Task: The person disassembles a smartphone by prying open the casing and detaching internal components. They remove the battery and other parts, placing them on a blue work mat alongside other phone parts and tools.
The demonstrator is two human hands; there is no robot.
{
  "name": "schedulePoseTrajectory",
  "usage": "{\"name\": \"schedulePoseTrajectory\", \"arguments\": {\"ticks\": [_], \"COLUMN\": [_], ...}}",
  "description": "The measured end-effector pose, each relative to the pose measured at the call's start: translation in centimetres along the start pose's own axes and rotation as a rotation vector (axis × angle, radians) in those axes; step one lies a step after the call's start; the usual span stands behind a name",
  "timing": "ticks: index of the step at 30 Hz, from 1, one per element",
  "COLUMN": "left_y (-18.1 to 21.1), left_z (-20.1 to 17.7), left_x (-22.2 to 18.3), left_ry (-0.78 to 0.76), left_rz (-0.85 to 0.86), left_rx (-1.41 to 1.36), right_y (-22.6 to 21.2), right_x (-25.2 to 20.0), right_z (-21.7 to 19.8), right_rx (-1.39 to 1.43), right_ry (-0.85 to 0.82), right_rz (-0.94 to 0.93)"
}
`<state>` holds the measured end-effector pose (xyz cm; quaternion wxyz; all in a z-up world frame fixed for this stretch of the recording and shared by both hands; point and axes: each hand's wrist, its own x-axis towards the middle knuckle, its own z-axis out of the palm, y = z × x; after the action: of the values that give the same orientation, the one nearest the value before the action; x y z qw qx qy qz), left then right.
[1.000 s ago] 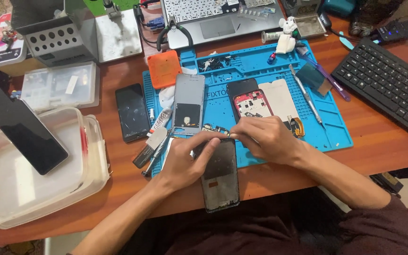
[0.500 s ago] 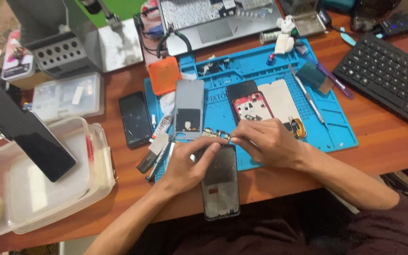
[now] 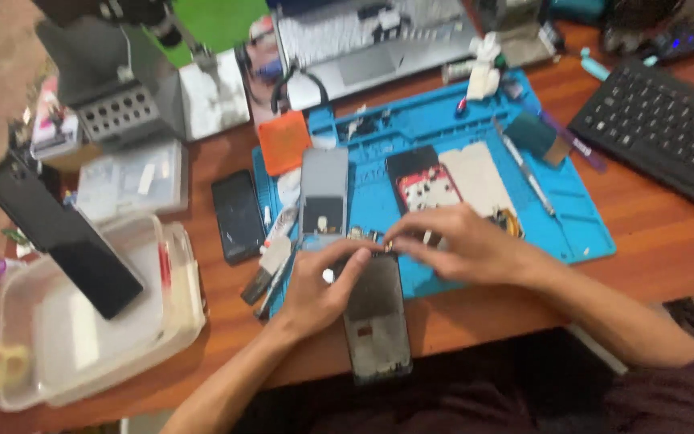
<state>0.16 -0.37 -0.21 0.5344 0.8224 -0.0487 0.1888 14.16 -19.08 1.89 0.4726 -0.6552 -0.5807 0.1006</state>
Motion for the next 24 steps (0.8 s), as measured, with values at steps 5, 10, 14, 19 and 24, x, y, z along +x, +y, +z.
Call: {"name": "schedulePoseTrajectory", "arguments": {"ticks": [5, 10, 14, 19, 24], "left_y": [-0.6, -0.3, -0.2, -0.5, -0.8], "left_z": [0.1, 0.9, 0.2, 0.7, 0.8], "left_x": [0.1, -0.6, 0.2, -0.4, -0.6], "left_ry": [0.006, 0.075, 0.087, 0.108, 0.100], "left_rz": [-0.001, 0.011, 0.034, 0.070, 0.074], "left_rx": [-0.010, 0.011, 0.019, 0.020, -0.021], "right_y": [0.1, -0.6, 0.0, -0.2, -0.2], "right_x": [0.2, 0.0, 0.6, 0.2, 0.4], "right_z": [-0.3, 0.1, 0.3, 0.4, 0.4], "right_rx": [0.075, 0.087, 0.054, 0.024, -0.031], "right_ry": [-0.084, -0.106, -0.058, -0.087, -0.107], "right_rz": [0.141, 0.152, 0.172, 0.112, 0.075]}}
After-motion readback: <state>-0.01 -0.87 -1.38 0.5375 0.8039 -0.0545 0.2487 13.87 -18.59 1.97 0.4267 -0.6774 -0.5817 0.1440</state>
